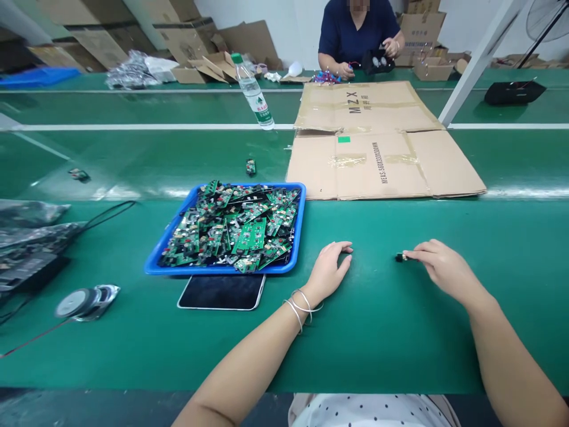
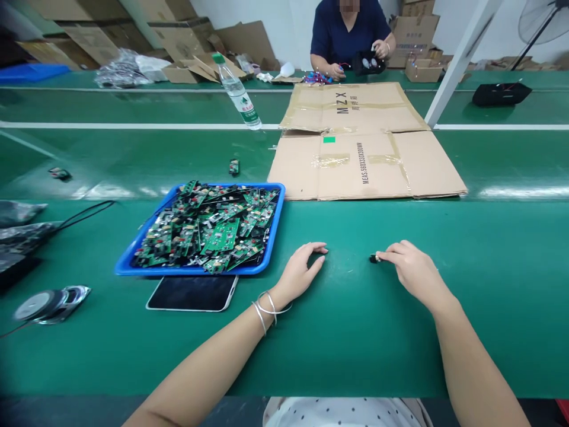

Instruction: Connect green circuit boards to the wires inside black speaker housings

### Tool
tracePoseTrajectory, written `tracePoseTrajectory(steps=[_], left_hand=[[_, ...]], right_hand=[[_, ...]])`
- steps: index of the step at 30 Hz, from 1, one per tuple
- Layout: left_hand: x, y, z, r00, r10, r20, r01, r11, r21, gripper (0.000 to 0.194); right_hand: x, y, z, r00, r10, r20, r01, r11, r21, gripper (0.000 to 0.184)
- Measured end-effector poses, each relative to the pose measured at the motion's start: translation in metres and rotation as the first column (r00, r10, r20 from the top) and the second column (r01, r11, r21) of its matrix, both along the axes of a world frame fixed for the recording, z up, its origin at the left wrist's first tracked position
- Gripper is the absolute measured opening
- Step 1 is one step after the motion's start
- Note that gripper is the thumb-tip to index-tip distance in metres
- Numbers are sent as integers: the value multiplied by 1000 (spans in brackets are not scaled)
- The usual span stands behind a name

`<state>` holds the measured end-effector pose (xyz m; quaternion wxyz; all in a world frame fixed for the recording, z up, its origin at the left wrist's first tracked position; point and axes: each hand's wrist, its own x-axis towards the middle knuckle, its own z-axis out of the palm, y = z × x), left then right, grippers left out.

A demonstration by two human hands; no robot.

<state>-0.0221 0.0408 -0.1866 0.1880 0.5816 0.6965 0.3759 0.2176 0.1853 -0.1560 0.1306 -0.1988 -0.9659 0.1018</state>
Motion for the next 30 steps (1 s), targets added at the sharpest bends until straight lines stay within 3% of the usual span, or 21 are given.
tracePoseTrajectory(steps=[3,6,12,30], left_hand=[[0,0,0,1000,5,1,-5,1000,2,26],[0,0,0,1000,4,0,-4,1000,2,26],[1,1,-1,1000,-1,-3,1,1000,11,26],[0,1,1,1000,-1,5,1,1000,19,25]], right_hand=[[-3,-3,1,993,-46,-112,46,999,-6,33],[-23,-23,-8,974,-57,-218,34,994,-108,32],[-46,-46,-23,957,-99,-274,28,967,-252,30],[-48,-44,-25,971,-84,-222,40,980,-196,30]])
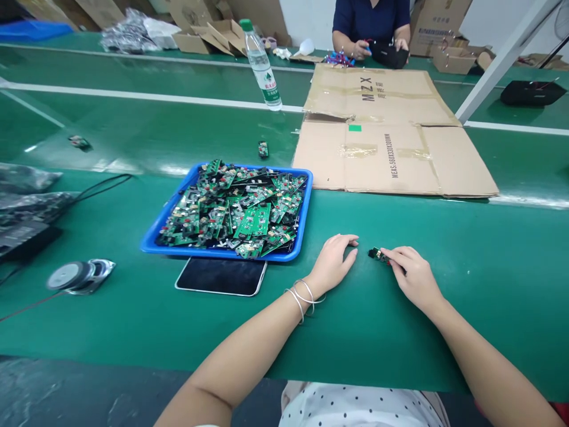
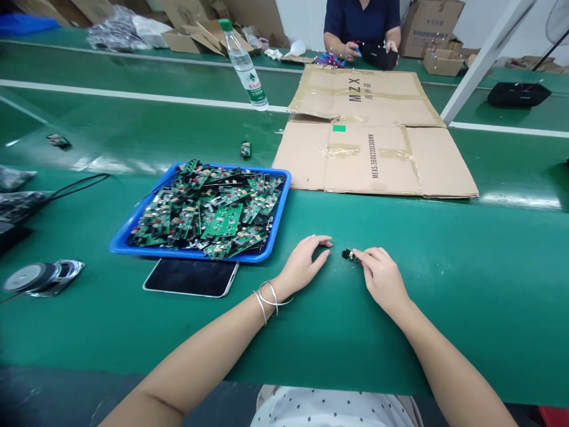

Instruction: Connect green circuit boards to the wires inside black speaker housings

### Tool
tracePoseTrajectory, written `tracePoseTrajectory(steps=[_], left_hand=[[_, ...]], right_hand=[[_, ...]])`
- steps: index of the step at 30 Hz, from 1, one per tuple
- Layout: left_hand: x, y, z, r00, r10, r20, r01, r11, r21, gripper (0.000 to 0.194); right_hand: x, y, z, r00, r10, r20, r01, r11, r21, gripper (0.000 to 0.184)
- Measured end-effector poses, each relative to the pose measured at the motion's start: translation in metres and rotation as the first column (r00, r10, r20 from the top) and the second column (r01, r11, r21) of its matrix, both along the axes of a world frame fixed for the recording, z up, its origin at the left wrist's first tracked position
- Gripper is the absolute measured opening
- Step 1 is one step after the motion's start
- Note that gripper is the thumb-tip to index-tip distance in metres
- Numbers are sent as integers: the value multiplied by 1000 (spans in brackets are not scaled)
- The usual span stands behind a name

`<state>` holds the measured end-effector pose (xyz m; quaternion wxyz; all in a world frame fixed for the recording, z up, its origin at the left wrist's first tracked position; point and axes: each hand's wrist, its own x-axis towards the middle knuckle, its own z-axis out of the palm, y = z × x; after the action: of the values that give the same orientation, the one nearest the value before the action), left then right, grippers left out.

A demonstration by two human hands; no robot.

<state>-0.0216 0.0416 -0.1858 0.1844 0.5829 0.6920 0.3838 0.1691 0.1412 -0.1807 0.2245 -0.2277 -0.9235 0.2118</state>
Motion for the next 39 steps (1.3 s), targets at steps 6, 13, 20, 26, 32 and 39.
tracePoseTrajectory(steps=[6,13,20,26,32,39], left_hand=[[0,1,0,1000,3,5,-3,1000,-3,25],[0,1,-2,1000,-1,6,1,1000,-7,24],[0,1,-1,1000,-7,1,7,1000,-9,24],[-1,1,-2,1000,-10,-19,10,1000,1,20],[-1,1,-3,999,-25,-48,25,1000,0,15],[-4,2,-5,996,-42,-79,41,999,-10,17]], right_hand=[[0,2,2,996,57,64,-60,997,47,33],[23,13,14,985,36,171,-42,999,28,30],[53,37,36,982,-111,153,91,987,135,27],[38,32,26,987,-140,74,134,987,91,26],[32,35,14,984,-178,-16,179,981,74,25],[26,46,-5,925,-337,-175,330,941,-73,22]])
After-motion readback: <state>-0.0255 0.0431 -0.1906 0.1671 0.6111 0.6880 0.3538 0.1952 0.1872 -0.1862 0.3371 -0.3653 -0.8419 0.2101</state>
